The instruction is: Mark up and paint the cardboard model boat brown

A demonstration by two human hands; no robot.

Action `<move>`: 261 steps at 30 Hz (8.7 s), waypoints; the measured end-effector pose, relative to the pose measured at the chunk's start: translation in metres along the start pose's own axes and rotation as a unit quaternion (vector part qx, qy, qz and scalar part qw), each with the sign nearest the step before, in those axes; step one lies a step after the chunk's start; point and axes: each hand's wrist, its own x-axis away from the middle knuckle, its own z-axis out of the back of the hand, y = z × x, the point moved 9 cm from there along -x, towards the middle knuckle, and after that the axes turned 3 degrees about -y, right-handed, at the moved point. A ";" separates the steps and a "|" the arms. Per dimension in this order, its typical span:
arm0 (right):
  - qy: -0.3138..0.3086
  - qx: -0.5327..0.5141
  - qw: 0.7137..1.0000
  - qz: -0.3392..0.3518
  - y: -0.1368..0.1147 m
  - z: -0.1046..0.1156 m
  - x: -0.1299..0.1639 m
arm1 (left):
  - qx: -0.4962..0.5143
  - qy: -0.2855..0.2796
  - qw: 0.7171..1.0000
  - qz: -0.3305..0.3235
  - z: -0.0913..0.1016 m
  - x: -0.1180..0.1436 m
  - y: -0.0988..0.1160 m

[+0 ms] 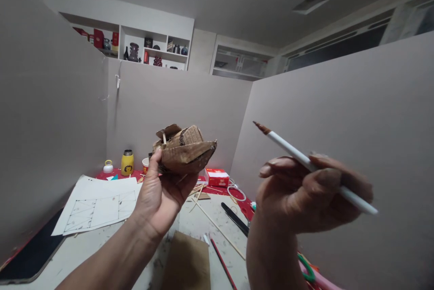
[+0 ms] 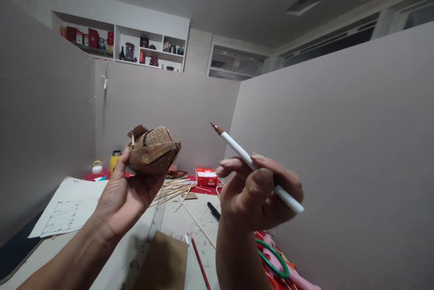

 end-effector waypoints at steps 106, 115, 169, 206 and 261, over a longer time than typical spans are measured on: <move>-0.290 -0.159 0.913 -0.240 0.055 -0.039 0.017 | -0.733 0.003 0.558 -0.389 -0.034 0.023 0.045; -0.294 -0.171 0.910 -0.238 0.054 -0.039 0.016 | -0.681 -0.058 0.689 -0.242 -0.034 0.017 0.033; -0.339 -0.111 0.915 -0.188 0.032 -0.036 0.009 | -0.713 -0.057 0.658 -0.235 -0.033 0.016 0.030; -0.305 -0.089 0.936 -0.153 0.029 -0.037 0.010 | -0.786 -0.023 0.377 -0.490 -0.048 0.033 0.031; -0.303 -0.043 0.950 -0.057 -0.019 -0.041 0.015 | -0.762 0.010 0.315 -0.566 -0.062 0.053 0.048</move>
